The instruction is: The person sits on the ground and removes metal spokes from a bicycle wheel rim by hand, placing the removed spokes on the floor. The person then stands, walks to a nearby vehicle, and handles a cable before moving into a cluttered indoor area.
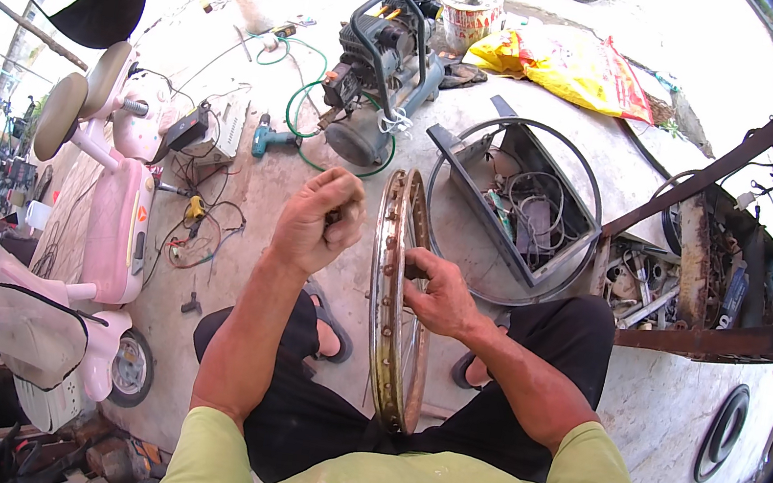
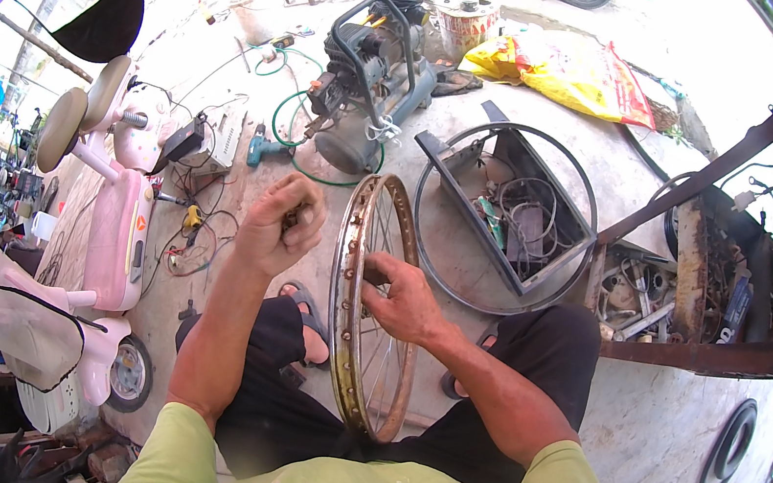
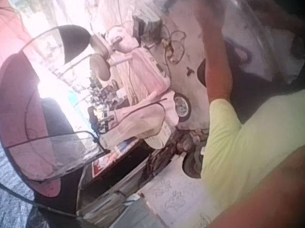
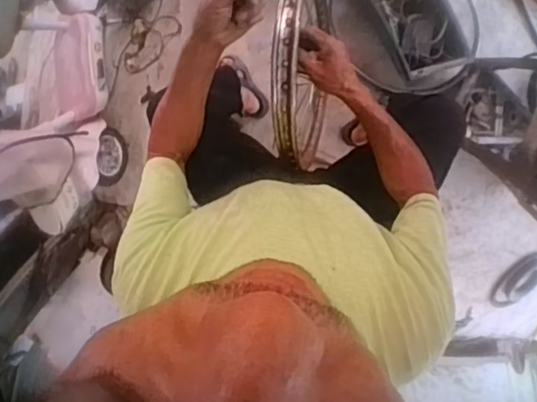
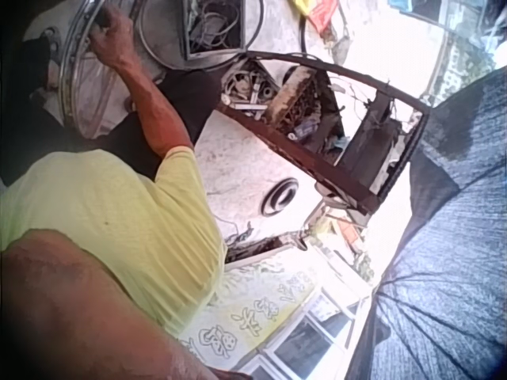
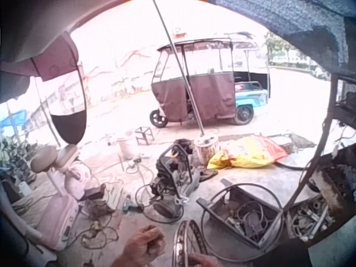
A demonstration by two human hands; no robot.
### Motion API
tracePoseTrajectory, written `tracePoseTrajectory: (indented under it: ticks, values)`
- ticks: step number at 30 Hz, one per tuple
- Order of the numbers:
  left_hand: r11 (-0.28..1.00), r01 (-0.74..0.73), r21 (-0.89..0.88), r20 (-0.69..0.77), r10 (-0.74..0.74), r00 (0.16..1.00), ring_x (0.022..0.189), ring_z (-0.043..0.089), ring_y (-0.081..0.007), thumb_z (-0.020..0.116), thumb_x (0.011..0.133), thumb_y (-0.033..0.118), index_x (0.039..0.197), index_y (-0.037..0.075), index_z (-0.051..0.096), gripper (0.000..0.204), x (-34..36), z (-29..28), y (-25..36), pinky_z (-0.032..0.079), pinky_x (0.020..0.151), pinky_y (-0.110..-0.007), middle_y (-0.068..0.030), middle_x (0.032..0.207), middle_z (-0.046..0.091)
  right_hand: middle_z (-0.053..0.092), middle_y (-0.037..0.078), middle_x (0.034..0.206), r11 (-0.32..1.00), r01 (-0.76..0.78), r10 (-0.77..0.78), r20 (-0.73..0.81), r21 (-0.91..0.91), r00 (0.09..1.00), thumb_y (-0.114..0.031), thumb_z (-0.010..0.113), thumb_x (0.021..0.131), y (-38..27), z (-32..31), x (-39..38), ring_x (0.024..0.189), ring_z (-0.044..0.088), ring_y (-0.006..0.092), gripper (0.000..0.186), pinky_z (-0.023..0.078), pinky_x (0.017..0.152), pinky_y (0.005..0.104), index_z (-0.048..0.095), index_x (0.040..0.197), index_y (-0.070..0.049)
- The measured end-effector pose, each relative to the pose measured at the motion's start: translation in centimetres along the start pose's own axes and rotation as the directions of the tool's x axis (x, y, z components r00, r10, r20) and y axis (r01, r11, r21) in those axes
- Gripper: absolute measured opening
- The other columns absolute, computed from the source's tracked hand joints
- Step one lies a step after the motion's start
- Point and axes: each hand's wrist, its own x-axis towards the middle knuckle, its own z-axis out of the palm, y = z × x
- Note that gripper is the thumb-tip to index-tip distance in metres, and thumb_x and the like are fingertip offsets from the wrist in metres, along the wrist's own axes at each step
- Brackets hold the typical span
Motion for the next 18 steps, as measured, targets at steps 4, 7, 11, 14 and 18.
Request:
tracePoseTrajectory:
  ticks: [4, 7, 11, 14, 18]
  values:
    - [0.804, 0.072, 0.591, -0.231, 0.083, 0.969, 0.061, 0.051, -0.0064, 0.068, 0.1, 0.019, 0.102, 0.001, 0.072, 0.018, 0.4, 1.7, -0.9, 0.037, 0.05, -0.023, 0.0011, 0.07, 0.061, 0.072, 0.017, 0.102, 0.998, -0.061, 0.06, 0.027, 0.011, 0.998, -0.01, 0.067, 0.092, -0.3, -0.1, 0.0, 0.093, 0.073, 0.0249, 0.027, 0.057, 0.085, 0.0366, 0.069, 0.117, 0.001]
    - [0.504, 0.105, 0.857, -0.236, 0.203, 0.95, 0.069, 0.06, -0.0091, 0.069, 0.097, 0.018, 0.105, -0.002, 0.075, 0.022, 0.8, 2.0, -1.9, 0.046, 0.062, -0.026, -0.005, 0.079, 0.07, 0.073, 0.015, 0.102, 0.998, -0.055, 0.054, 0.033, 0.043, 0.998, -0.009, 0.066, 0.092, -0.4, -0.1, -0.1, 0.095, 0.072, 0.0223, 0.027, 0.057, 0.087, 0.0363, 0.069, 0.117, 0.002]
    - [0.399, 0.081, 0.913, -0.186, 0.233, 0.955, 0.076, 0.065, -0.0145, 0.072, 0.092, 0.018, 0.107, -0.004, 0.075, 0.027, 1.3, 1.2, -2.6, 0.053, 0.073, -0.033, -0.012, 0.087, 0.075, 0.073, 0.01, 0.108, 0.929, -0.17, 0.165, 0.042, 0.328, 0.985, -0.01, 0.065, 0.096, 1.8, 0.0, -0.1, 0.099, 0.07, 0.0172, 0.028, 0.057, 0.09, 0.0348, 0.067, 0.121, 0.003]
    - [0.289, 0.126, 0.949, -0.182, 0.176, 0.967, 0.077, 0.066, -0.0174, 0.072, 0.092, 0.019, 0.106, -0.003, 0.075, 0.026, 1.1, 2.3, -2.0, 0.054, 0.074, -0.035, -0.0157, 0.087, 0.075, 0.073, 0.008, 0.111, 0.832, -0.256, 0.274, 0.036, 0.493, 0.961, -0.011, 0.064, 0.099, 2.5, -0.9, 1.1, 0.101, 0.069, 0.0142, 0.029, 0.056, 0.091, 0.0326, 0.065, 0.124, 0.003]
    - [0.284, 0.086, 0.955, -0.127, 0.128, 0.984, 0.075, 0.06, -0.01, 0.07, 0.093, 0.016, 0.106, -0.002, 0.076, 0.023, 0.9, 2.8, -2.1, 0.05, 0.07, -0.029, -0.0063, 0.083, 0.071, 0.072, 0.009, 0.112, 0.906, -0.179, 0.213, -0.046, 0.384, 0.976, -0.009, 0.065, 0.098, 3.6, -0.3, 1.9, 0.101, 0.068, 0.0129, 0.028, 0.056, 0.09, 0.0294, 0.064, 0.124, 0.004]
